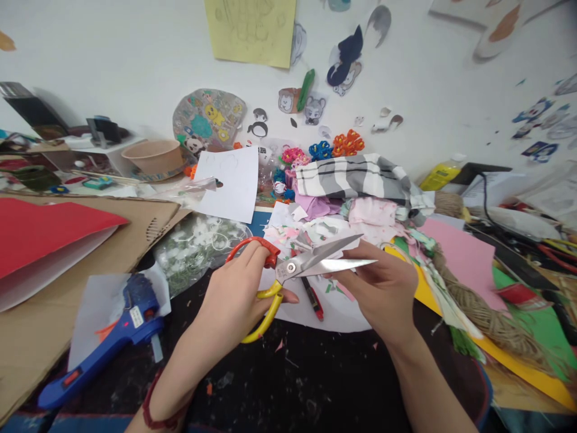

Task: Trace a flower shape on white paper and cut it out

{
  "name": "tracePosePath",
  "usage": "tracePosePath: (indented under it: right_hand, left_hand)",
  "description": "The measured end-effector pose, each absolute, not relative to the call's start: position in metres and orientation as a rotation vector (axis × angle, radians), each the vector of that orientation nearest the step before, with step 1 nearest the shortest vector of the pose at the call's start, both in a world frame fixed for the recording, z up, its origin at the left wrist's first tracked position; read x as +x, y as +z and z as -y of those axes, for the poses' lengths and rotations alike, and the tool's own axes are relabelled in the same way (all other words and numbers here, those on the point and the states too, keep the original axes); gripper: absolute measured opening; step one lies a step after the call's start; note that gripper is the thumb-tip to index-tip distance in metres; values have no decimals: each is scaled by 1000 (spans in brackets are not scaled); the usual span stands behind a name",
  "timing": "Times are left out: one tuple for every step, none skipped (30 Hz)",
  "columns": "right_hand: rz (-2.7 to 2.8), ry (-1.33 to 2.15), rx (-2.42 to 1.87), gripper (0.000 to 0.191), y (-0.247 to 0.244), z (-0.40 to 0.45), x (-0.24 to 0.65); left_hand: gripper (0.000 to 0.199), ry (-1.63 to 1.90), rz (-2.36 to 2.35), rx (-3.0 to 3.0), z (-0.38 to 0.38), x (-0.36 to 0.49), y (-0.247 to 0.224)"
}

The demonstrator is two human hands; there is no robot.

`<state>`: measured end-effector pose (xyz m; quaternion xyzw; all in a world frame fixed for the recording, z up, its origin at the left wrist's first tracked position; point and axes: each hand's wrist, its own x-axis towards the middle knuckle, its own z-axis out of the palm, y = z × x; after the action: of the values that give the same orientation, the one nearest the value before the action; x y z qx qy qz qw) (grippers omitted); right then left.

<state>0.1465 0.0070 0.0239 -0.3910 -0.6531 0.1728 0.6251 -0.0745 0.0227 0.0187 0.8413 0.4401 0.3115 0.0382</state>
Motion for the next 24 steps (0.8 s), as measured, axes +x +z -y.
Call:
tracePosePath:
  right_hand:
    - [1495, 401, -889, 22, 24, -7, 147]
    - [1494, 407, -876, 22, 23, -7, 147]
    - [1493, 413, -863, 22, 23, -8, 147]
    - [1493, 418, -855, 22, 22, -8, 147]
    - [1492, 421, -850, 21, 22, -8, 147]
    - [1491, 422, -849, 20, 21, -8, 147]
    - [1491, 423, -851, 20, 21, -8, 147]
    - [1491, 420, -852, 19, 21, -8, 147]
    - [1492, 417, -852, 19, 20, -8, 147]
    - [1492, 414, -851, 19, 20, -8, 147]
    - [1492, 411, -852, 19, 20, -8, 147]
    - [1494, 408, -853, 19, 20, -8, 147]
    - [1495, 404, -853, 20, 21, -8, 147]
    - [1494, 401, -852, 21, 21, -8, 147]
    - [1493, 400, -852, 22, 21, -8, 147]
    - [1493, 403, -851, 23, 22, -8, 147]
    - [1492, 411, -851, 23, 22, -8, 147]
    - [1491, 420, -851, 24, 23, -8, 147]
    - [1489, 430, -852, 25, 23, -8, 146]
    - [1488, 436, -853, 26, 23, -8, 146]
    - [1486, 438, -851, 27, 24, -8, 146]
    - [1483, 438, -850, 27, 24, -8, 145]
    - [1483, 436, -850, 27, 24, -8, 145]
    - [1482, 437, -851, 27, 25, -8, 145]
  left_hand:
    - [31, 946, -1352, 2578, -22, -75, 19]
    - [31, 939, -1351, 2575, -22, -75, 19]
    - [31, 933, -1349, 2573, -21, -75, 19]
    - [31, 929, -1346, 2570, -21, -75, 19]
    - [31, 923, -1347, 2565, -21, -75, 20]
    - [31, 917, -1350, 2558, -20, -75, 20]
    - [30, 908, -1354, 2551, -20, -75, 20]
    - [30, 897, -1357, 2543, -20, -75, 20]
    - [30, 887, -1359, 2538, -20, -75, 20]
    - [30, 882, -1358, 2534, -19, -74, 20]
    - [31, 875, -1357, 2532, -19, -74, 21]
    - [31, 869, -1356, 2529, -19, -74, 21]
    - [31, 861, -1356, 2527, -19, -74, 22]
    - [32, 853, -1357, 2525, -19, -74, 23]
    - [32, 846, -1356, 2523, -19, -74, 23]
    - [33, 837, -1356, 2521, -19, -74, 24]
    - [34, 830, -1358, 2518, -19, -74, 24]
    - [35, 827, -1361, 2513, -19, -73, 24]
    - [36, 828, -1364, 2507, -19, -73, 24]
    - [36, 830, -1368, 2501, -19, -73, 25]
    - [37, 834, -1371, 2494, -19, -73, 25]
    - [38, 834, -1374, 2487, -19, -72, 25]
    - [39, 831, -1374, 2481, -20, -72, 25]
    - [40, 823, -1375, 2474, -20, -72, 25]
